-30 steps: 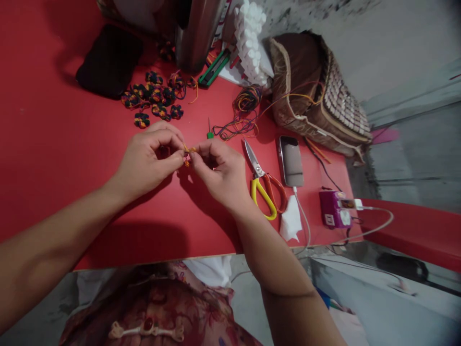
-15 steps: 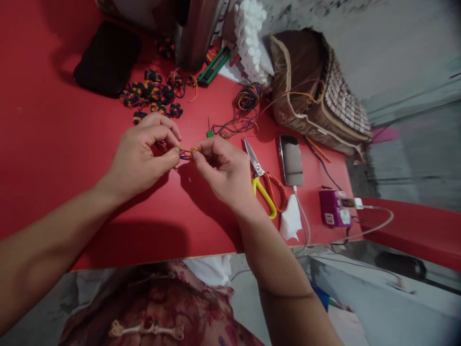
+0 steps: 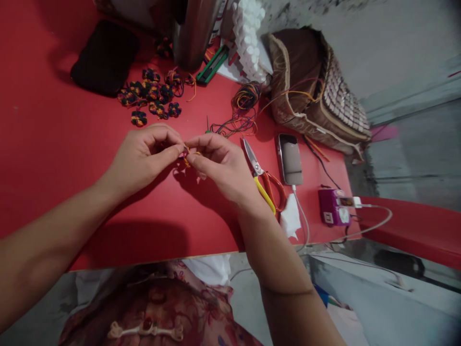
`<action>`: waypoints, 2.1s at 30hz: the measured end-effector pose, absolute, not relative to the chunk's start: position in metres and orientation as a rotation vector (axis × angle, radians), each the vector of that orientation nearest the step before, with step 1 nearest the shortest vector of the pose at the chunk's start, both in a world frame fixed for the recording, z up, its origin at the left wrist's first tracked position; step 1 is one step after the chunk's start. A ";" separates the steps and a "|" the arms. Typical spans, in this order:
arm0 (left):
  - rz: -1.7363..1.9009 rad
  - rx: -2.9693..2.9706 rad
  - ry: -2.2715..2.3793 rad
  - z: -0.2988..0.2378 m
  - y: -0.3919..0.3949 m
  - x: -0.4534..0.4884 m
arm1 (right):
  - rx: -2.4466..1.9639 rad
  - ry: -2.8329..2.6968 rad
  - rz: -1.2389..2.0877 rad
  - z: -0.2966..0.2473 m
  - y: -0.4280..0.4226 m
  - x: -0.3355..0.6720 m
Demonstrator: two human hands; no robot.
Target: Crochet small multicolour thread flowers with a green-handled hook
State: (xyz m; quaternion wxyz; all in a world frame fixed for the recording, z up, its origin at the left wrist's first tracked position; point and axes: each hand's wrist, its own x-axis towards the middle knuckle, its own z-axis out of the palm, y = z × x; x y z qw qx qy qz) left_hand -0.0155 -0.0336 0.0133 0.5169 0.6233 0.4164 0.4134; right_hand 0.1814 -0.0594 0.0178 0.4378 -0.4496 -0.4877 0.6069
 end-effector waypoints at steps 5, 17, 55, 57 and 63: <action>1.011 1.535 1.002 0.013 -0.034 -0.016 | -1.097 -1.232 1.488 0.011 -0.057 0.181; 1.046 1.551 1.023 0.014 -0.034 -0.016 | -1.115 -1.166 1.511 0.011 -0.058 0.182; 0.985 1.212 0.879 0.016 -0.038 -0.011 | -1.231 -1.519 0.756 0.010 -0.059 0.186; 0.985 1.224 0.867 0.016 -0.038 -0.011 | -1.232 -1.602 0.632 0.009 -0.060 0.186; 0.986 1.205 0.867 0.018 -0.039 -0.009 | -1.169 -1.679 0.504 0.007 -0.060 0.187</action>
